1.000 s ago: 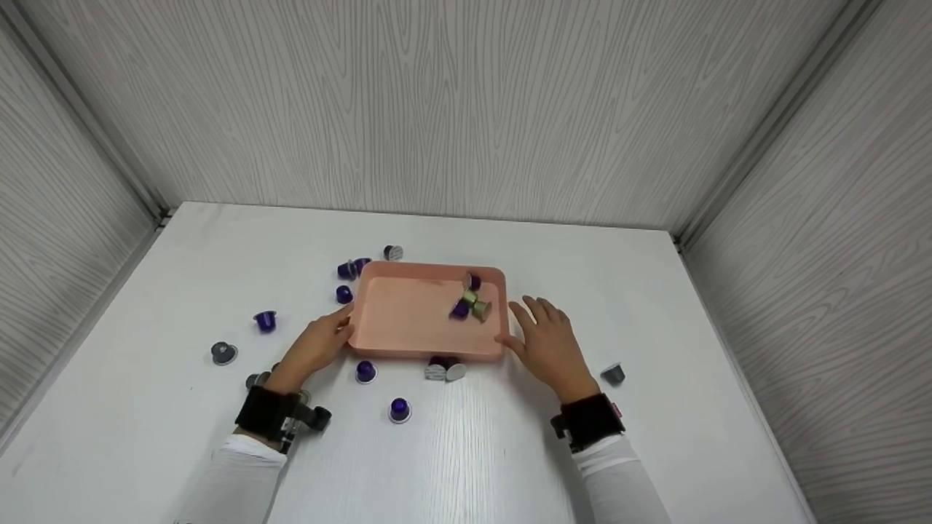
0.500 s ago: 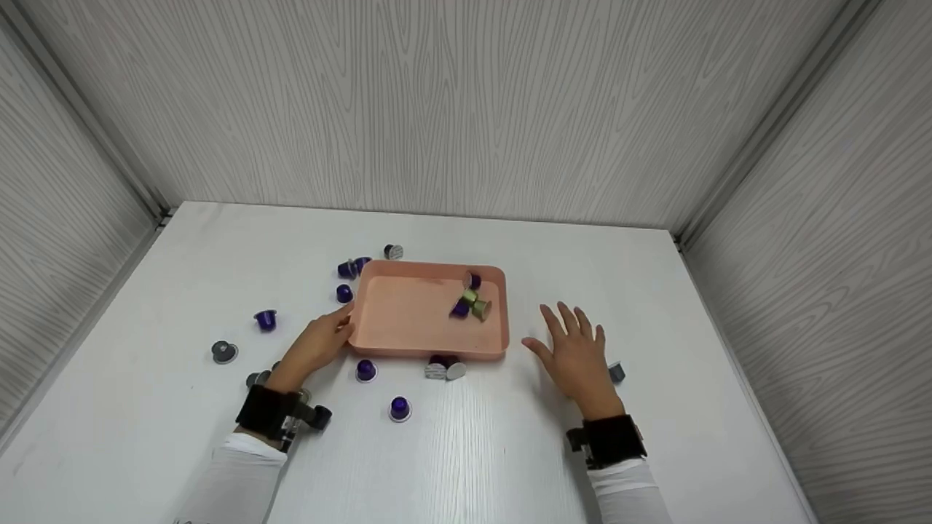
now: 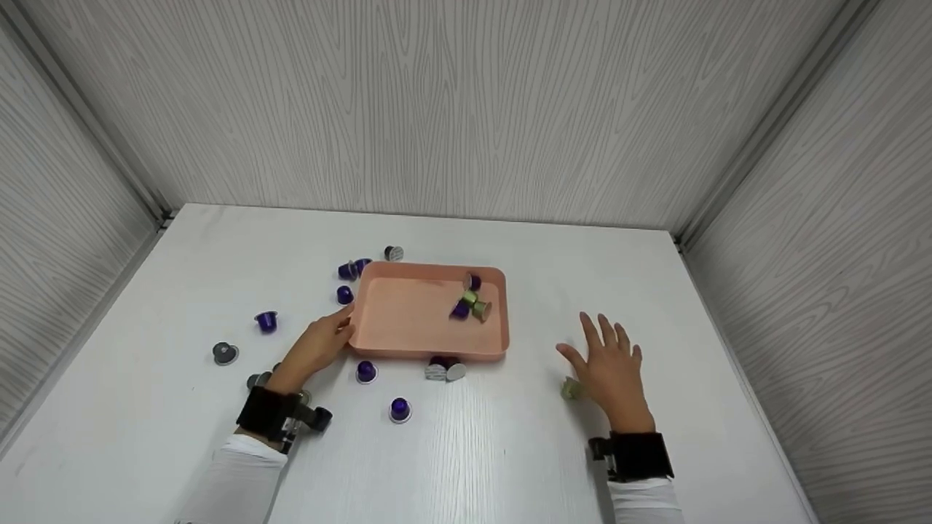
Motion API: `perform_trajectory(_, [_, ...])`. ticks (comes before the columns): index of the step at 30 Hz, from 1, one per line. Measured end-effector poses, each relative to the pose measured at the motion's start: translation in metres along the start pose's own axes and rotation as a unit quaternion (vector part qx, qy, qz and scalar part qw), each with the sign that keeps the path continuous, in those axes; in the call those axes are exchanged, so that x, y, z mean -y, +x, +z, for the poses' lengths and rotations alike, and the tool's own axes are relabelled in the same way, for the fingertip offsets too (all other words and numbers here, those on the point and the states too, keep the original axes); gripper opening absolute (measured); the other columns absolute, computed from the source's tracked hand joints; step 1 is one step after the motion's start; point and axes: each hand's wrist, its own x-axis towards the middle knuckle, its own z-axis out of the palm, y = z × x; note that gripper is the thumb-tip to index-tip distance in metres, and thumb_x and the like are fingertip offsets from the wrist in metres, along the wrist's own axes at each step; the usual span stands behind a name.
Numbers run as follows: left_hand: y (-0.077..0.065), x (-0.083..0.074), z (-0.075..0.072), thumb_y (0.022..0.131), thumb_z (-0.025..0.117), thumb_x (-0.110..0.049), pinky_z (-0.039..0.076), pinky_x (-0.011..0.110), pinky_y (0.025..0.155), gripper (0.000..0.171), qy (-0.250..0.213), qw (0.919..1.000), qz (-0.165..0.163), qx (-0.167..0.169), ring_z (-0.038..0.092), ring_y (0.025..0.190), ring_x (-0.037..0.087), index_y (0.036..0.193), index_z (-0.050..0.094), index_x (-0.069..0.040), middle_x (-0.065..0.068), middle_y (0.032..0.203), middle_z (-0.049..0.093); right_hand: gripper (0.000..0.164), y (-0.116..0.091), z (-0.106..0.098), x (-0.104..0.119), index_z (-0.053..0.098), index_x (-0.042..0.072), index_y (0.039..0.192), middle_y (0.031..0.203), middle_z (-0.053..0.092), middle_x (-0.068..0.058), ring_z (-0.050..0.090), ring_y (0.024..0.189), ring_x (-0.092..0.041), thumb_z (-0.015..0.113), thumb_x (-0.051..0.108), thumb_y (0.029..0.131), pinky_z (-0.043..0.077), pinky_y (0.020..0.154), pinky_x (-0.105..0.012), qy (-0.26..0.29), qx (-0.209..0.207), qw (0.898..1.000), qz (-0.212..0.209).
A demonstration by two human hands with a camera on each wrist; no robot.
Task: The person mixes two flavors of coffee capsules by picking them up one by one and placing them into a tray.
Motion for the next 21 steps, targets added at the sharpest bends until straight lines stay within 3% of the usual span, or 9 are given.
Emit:
perform_trajectory(12, [0.000,0.002,0.001,0.102,0.045,-0.017,0.043,0.052,0.099,0.051,-0.003,0.9999,0.009,-0.007,0.053,0.123,0.038,0.151,0.036,-0.008,0.020,0.139,0.052,0.088,-0.010,-0.012,-0.025,0.018,-0.001,0.154,0.150,0.018,-0.039,0.018,0.133,-0.061,0.042,0.063,0.097,0.022,0.100,-0.074,0.044,0.086,0.993,0.074])
perform_trajectory(21, [0.000,0.002,0.003,0.101,0.047,-0.016,0.045,0.052,0.097,0.051,0.002,0.9997,0.019,-0.016,0.055,0.119,0.039,0.151,0.038,-0.008,0.021,0.135,0.056,0.094,-0.009,-0.016,-0.035,0.018,-0.006,0.152,0.144,0.024,-0.043,0.029,0.125,-0.063,0.049,0.061,0.094,0.029,0.100,-0.069,0.053,0.101,0.990,0.087])
